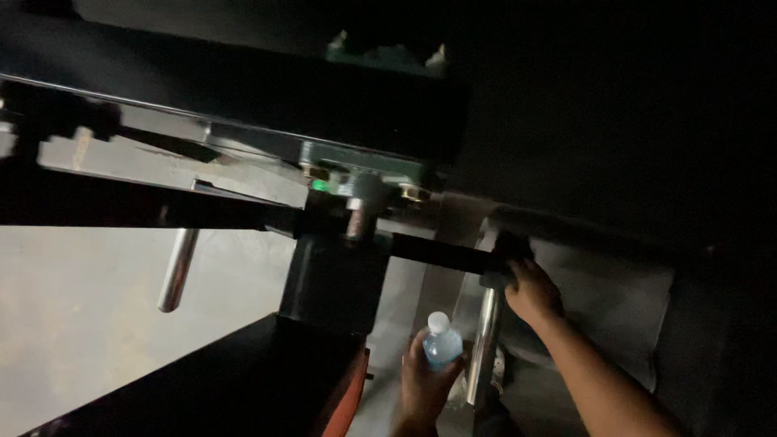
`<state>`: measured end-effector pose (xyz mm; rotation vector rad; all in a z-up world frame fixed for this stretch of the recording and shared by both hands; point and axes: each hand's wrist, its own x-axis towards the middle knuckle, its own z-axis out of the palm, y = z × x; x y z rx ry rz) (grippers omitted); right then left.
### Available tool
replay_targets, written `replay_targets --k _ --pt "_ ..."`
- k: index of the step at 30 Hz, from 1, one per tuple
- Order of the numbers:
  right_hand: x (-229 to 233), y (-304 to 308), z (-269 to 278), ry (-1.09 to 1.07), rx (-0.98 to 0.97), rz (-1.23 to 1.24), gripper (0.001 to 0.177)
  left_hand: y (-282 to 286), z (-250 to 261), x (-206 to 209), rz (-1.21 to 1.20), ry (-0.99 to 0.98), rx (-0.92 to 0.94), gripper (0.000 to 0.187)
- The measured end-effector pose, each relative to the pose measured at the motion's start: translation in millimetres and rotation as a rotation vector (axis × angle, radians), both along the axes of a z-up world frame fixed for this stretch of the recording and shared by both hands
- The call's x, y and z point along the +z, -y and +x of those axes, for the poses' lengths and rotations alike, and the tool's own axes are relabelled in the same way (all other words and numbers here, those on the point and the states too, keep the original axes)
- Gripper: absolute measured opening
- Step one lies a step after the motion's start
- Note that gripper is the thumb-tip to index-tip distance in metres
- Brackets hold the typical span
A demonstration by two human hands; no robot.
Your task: The person wipes down various parts of a gym machine and then a stationary bike using a cloth and a spray bottle.
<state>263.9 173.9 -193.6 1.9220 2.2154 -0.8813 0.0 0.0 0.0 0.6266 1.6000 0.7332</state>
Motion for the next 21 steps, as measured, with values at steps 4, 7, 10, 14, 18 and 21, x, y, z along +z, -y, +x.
replay_targets --k 4,7,10,14,18,21 --pt "7.9 8.0 -68.2 -0.343 -0.206 0.195 0.070 4.9 0.4 9.2 0.099 0.045 0.218 0.074" --pt "0.3 10.8 -153.7 -0.626 -0.441 -0.486 0.056 12.0 -12.4 15.3 0.035 -0.120 0.196 0.081" --pt "1.8 13.9 -243.5 -1.324 -0.678 -0.576 0.054 18.6 -26.7 20.7 0.051 -0.097 0.392 0.088" --pt "20.7 21.1 -253.8 -1.412 -0.889 -0.662 0.051 39.8 -45.7 39.9 0.067 -0.323 0.260 0.093" --pt "79.4 12.3 -250.7 -1.481 -0.978 -0.749 0.043 49.2 -47.2 77.1 0.246 -0.357 0.292 0.086" --pt "160.1 10.2 -244.7 -1.485 -0.905 -0.739 0.034 45.3 -39.0 122.6 0.130 -0.209 0.340 0.084"
